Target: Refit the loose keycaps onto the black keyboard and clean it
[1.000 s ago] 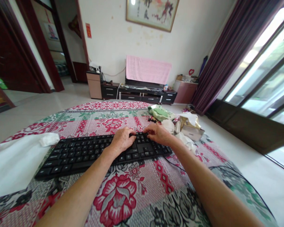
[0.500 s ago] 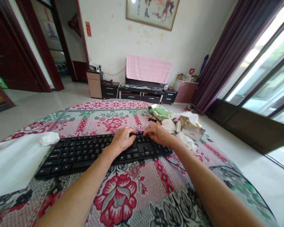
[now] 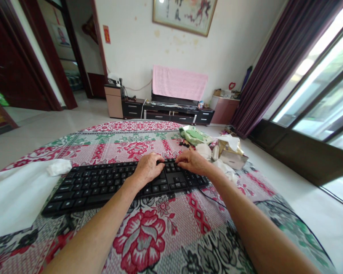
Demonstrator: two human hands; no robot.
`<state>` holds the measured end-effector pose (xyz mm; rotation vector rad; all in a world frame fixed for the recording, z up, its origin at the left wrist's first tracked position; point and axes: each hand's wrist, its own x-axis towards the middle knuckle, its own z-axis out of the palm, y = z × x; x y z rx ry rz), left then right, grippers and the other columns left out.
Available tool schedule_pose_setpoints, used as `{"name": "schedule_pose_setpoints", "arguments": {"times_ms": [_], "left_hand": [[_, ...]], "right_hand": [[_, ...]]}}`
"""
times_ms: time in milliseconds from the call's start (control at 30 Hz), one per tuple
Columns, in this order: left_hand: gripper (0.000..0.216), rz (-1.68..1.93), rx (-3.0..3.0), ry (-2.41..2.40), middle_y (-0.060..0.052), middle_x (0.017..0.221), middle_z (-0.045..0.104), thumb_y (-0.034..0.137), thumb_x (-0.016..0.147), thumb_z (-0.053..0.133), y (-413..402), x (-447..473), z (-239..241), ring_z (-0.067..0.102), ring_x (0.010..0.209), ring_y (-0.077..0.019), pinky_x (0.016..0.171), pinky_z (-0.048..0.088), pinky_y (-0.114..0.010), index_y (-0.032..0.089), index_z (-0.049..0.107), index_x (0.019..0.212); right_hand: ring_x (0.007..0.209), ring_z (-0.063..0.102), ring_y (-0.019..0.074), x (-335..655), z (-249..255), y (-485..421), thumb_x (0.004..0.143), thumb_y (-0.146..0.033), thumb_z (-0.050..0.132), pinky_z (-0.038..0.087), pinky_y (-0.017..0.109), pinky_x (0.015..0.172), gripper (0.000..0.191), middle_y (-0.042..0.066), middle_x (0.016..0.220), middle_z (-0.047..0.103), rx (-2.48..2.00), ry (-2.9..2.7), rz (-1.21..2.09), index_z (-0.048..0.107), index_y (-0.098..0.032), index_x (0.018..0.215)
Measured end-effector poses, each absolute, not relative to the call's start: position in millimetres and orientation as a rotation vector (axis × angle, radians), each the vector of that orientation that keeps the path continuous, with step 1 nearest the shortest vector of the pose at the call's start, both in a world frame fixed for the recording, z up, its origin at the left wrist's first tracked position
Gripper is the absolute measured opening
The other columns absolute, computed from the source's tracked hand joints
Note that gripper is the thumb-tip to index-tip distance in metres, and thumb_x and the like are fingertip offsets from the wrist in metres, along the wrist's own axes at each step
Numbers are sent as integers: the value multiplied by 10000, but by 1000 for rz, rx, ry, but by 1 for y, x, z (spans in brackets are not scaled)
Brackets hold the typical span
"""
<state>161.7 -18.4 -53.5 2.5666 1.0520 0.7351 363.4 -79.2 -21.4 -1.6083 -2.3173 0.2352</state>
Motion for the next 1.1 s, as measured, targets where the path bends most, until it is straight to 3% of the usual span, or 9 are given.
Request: {"name": "schedule_pose_setpoints", "arguments": {"times_ms": [200, 600, 900, 1100], "left_hand": [[188, 734, 2559, 1050, -47, 913, 664, 237, 749, 552, -19, 162, -52, 601, 877, -188, 822, 460, -312, 194, 682, 878], [195, 734, 2564, 1051, -49, 928, 667, 238, 752, 550, -20, 162, -52, 600, 891, -189, 831, 455, -307, 189, 683, 887], [178, 738, 2570, 1071, -38, 913, 667, 242, 746, 563, -20, 162, -52, 601, 870, -179, 815, 460, -293, 200, 684, 870], [177, 750, 2579, 1061, -38, 907, 668, 241, 747, 564, -20, 162, -52, 602, 863, -179, 815, 461, -297, 199, 685, 869]], "right_hand": [[665, 543, 128, 366, -17, -81, 769, -185, 467, 391, 243, 620, 177, 13, 710, 630, -1649, -2161, 370, 641, -180, 804], [788, 595, 152, 361, -22, -76, 776, -165, 445, 414, 265, 736, 261, 29, 844, 689, -1609, -2277, 332, 696, -203, 837], [562, 510, 116, 357, -21, -72, 783, -236, 450, 351, 232, 531, 263, 16, 605, 622, -1706, -2218, 418, 684, -139, 711], [542, 459, 102, 355, -17, -73, 817, -255, 428, 317, 235, 528, 293, 7, 555, 546, -1723, -2273, 310, 589, -150, 597]]}}
